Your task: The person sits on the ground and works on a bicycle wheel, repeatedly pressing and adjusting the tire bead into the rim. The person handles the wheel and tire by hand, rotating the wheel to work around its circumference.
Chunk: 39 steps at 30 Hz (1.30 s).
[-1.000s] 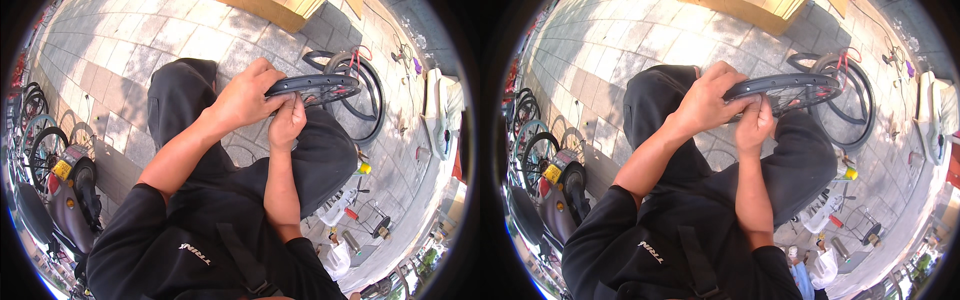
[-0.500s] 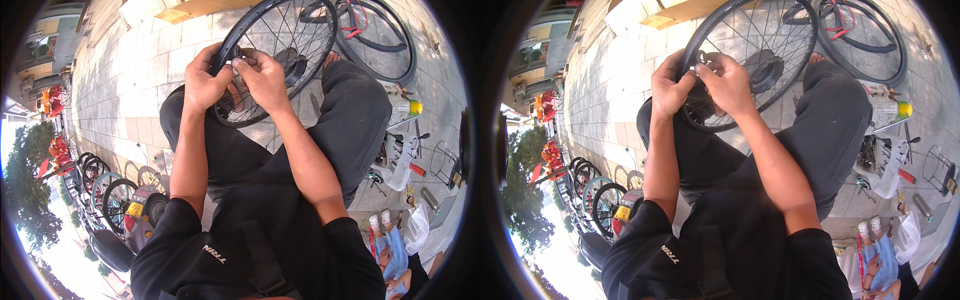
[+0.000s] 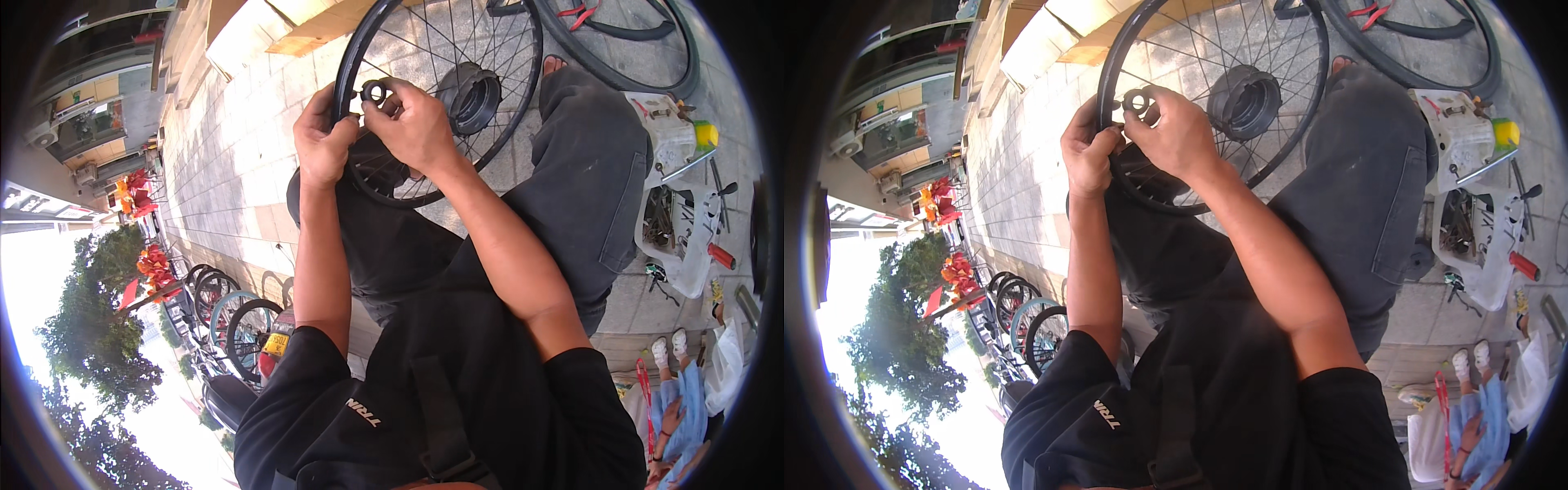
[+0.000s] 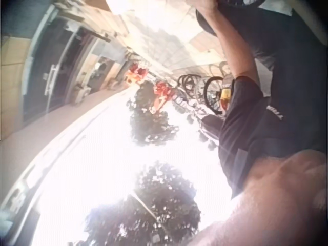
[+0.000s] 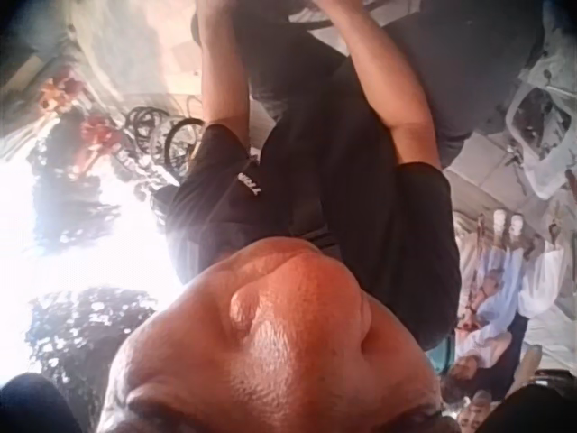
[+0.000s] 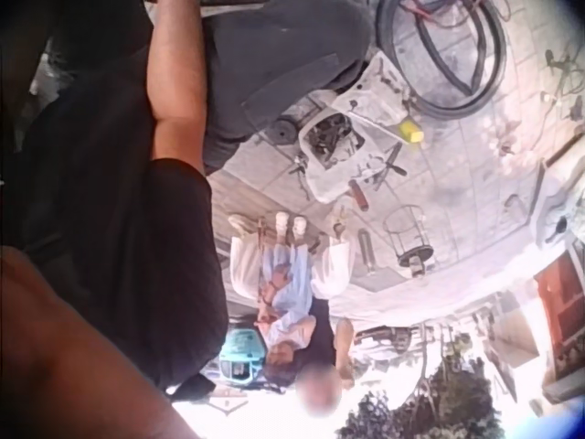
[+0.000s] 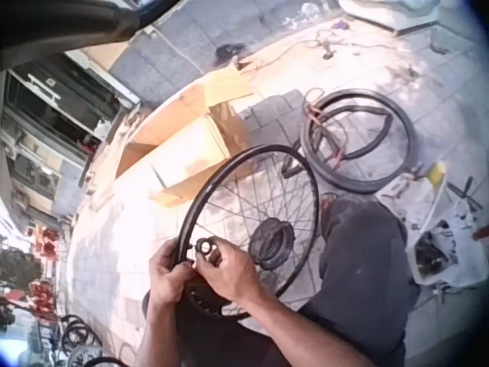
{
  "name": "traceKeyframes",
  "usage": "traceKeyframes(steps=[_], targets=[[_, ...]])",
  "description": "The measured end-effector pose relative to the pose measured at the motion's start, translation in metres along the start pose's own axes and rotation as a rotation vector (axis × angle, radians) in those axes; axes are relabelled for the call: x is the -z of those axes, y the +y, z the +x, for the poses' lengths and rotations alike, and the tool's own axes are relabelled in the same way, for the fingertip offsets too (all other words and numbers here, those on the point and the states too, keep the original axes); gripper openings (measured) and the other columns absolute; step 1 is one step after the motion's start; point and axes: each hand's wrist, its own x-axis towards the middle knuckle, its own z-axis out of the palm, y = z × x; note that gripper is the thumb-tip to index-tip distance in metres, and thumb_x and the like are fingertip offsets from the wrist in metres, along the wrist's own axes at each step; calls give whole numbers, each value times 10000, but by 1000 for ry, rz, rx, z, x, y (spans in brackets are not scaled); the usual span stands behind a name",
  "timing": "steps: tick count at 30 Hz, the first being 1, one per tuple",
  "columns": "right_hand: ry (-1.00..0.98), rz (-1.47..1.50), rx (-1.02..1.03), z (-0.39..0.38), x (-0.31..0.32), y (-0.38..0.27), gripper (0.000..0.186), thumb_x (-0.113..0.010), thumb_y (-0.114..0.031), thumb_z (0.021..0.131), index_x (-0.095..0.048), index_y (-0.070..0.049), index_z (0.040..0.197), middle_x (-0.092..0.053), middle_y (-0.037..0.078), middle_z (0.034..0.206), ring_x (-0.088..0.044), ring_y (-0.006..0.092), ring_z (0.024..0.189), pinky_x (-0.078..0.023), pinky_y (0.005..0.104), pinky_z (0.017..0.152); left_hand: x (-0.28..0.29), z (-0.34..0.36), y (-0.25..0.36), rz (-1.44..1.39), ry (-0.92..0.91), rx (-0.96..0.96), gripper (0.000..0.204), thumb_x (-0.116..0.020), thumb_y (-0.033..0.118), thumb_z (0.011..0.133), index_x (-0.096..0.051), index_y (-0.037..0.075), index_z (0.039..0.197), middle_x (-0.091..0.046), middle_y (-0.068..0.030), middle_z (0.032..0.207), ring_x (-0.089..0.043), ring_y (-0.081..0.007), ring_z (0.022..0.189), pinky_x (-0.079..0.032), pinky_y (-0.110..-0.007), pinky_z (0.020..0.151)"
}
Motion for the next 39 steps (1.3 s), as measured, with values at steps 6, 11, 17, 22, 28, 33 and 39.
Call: traceKeyframes(steps=[6, 11, 17, 22, 28, 33, 39], targets=[[49, -99, 113, 1, 0, 2, 399, -787, -243, 893, -713, -9, 1208, -732, 112, 844, -719, 216, 714, -561, 341, 642, -7, -1, 1, 18, 28, -19, 526, -558, -96, 833, -600, -109, 1357, -695, -129, 1073, -600, -133, 737, -482, -268, 629], [94, -177, 183, -1, 0, 4, 413, -814, -229, 865, -710, -17, 1204, -723, 135, 889, -729, 272, 741, -571, 370, 650, -10, -2, 3, 21, 30, -18, 531, -547, -85, 829, -595, -122, 1356, -695, -126, 1008, -579, -132, 701, -471, -266, 615], [135, -230, 233, -6, -3, 8, 419, -825, -224, 854, -695, -14, 1193, -727, 140, 915, -743, 274, 731, -597, 375, 634, -9, -5, 5, 26, 4, -11, 545, -540, -55, 822, -591, -129, 1360, -692, -123, 987, -582, -136, 727, -476, -267, 635], [144, -258, 209, -8, -5, 5, 410, -812, -240, 860, -678, -36, 1189, -728, 138, 950, -746, 302, 762, -603, 408, 655, -9, -6, 6, 13, -10, -20, 551, -532, -27, 819, -594, -126, 1357, -695, -133, 1004, -582, -138, 728, -475, -263, 641], [206, -321, 263, -9, -8, 10, 404, -804, -249, 860, -654, -67, 1189, -728, 139, 997, -743, 327, 771, -598, 445, 668, -8, -5, 6, -11, -15, -3, 545, -539, -29, 821, -595, -126, 1354, -696, -150, 1027, -584, -145, 735, -475, -265, 637], [222, -371, 344, -9, -6, 17, 443, -828, -198, 834, -658, -50, 1216, -733, 123, 1021, -760, 254, 679, -611, 380, 617, -11, -7, 7, -18, 6, 4, 537, -553, -38, 824, -600, -123, 1351, -694, -146, 1029, -570, -143, 723, -472, -271, 633], [105, -335, 366, -13, -1, 15, 469, -792, -196, 835, -627, -93, 1262, -706, 115, 1115, -736, 366, 814, -604, 473, 681, -5, -7, 5, -31, -4, -4, 520, -588, -24, 861, -588, -128, 1370, -676, -96, 938, -563, -115, 673, -462, -259, 618]])
